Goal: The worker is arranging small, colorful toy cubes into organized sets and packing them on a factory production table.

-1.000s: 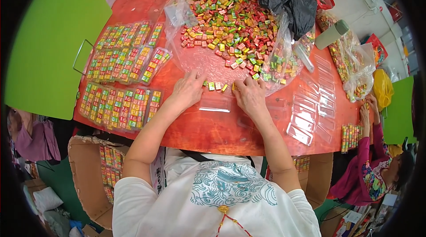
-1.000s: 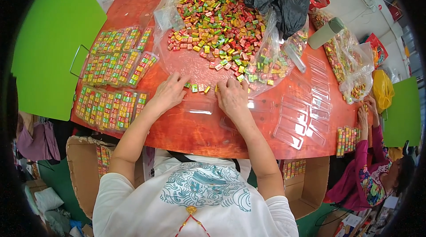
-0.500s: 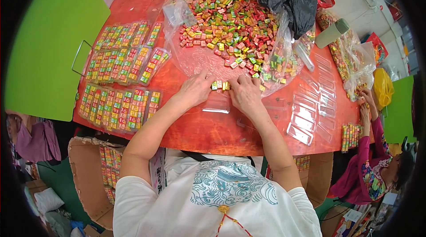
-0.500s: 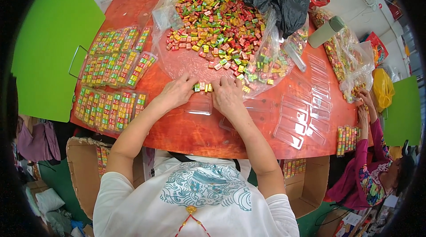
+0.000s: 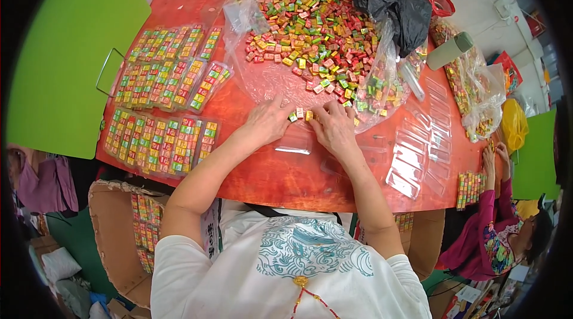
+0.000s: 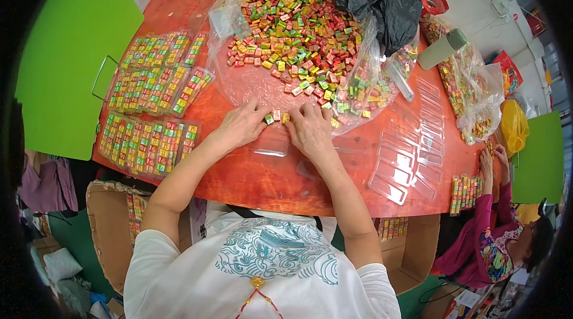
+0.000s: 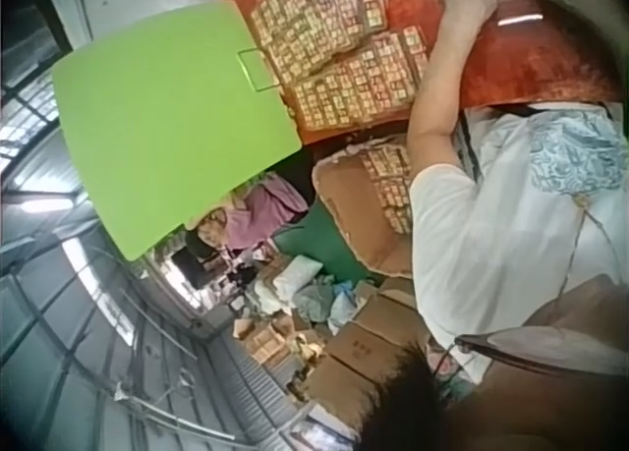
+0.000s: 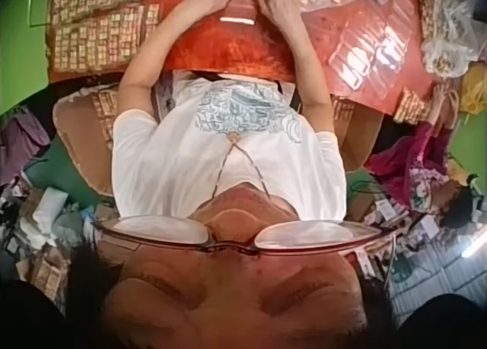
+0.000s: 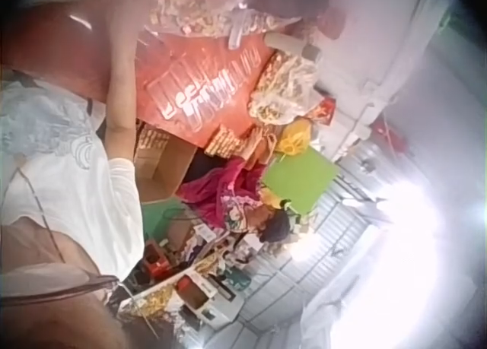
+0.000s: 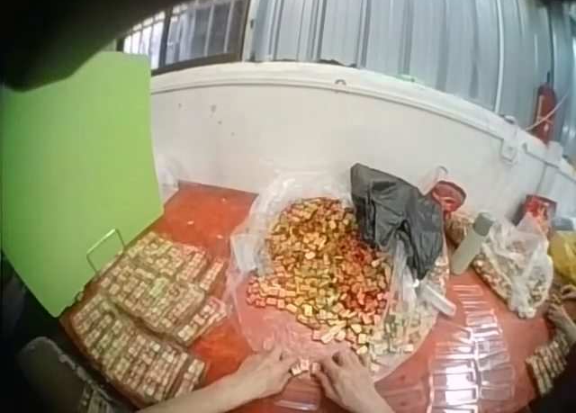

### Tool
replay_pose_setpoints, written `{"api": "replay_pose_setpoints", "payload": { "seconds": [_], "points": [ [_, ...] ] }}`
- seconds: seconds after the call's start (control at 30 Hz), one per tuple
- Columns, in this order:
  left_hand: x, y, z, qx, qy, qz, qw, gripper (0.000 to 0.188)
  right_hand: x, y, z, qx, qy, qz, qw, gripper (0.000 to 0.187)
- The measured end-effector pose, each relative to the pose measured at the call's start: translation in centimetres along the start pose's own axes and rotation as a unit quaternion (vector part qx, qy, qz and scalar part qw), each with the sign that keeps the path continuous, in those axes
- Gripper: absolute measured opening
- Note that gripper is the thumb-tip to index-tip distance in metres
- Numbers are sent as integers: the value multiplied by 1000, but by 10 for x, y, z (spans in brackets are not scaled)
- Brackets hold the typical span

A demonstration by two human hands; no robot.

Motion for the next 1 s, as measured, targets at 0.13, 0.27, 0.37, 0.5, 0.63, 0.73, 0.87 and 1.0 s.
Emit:
{"api": "replay_pose_setpoints", "payload": {
  "seconds": [0.13,0.27,0.37,0.5,0.63,0.73,0.87,1.0],
  "points": [
    [-2,-4,-7,-1,-23,-9,1000,35,0,-1,0,-10,35,-7,999,20],
    [7,-9,-3,10,-30,-17,999,34,0,-7,5,-24,39,-21,999,20],
    [5,-9,-2,-5,-36,-31,999,33,-2,-10,7,-26,54,-34,998,19],
    [-4,-8,-13,-13,-32,-65,997,32,-4,-14,9,-34,72,-41,996,18],
    [2,-12,-10,2,-61,-73,995,31,-1,-21,9,-33,85,-38,995,17],
    [7,-13,-6,8,-69,-67,995,29,3,-24,8,-36,77,-16,996,17],
    [6,-13,-2,7,-47,-64,997,28,12,-25,11,-50,61,-16,997,18],
    [5,-10,2,2,-18,-39,999,36,10,-23,3,-35,15,-7,999,19]
  ]
}}
Point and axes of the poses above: each hand's wrist, its own y-axis away from the middle knuckle, its own x-axis out of the palm, z = x × y, the point moved 8 cm from there along -y, towards the middle knuckle, and after that the axes turned 6 degrees about x, right-handed, at the moved point
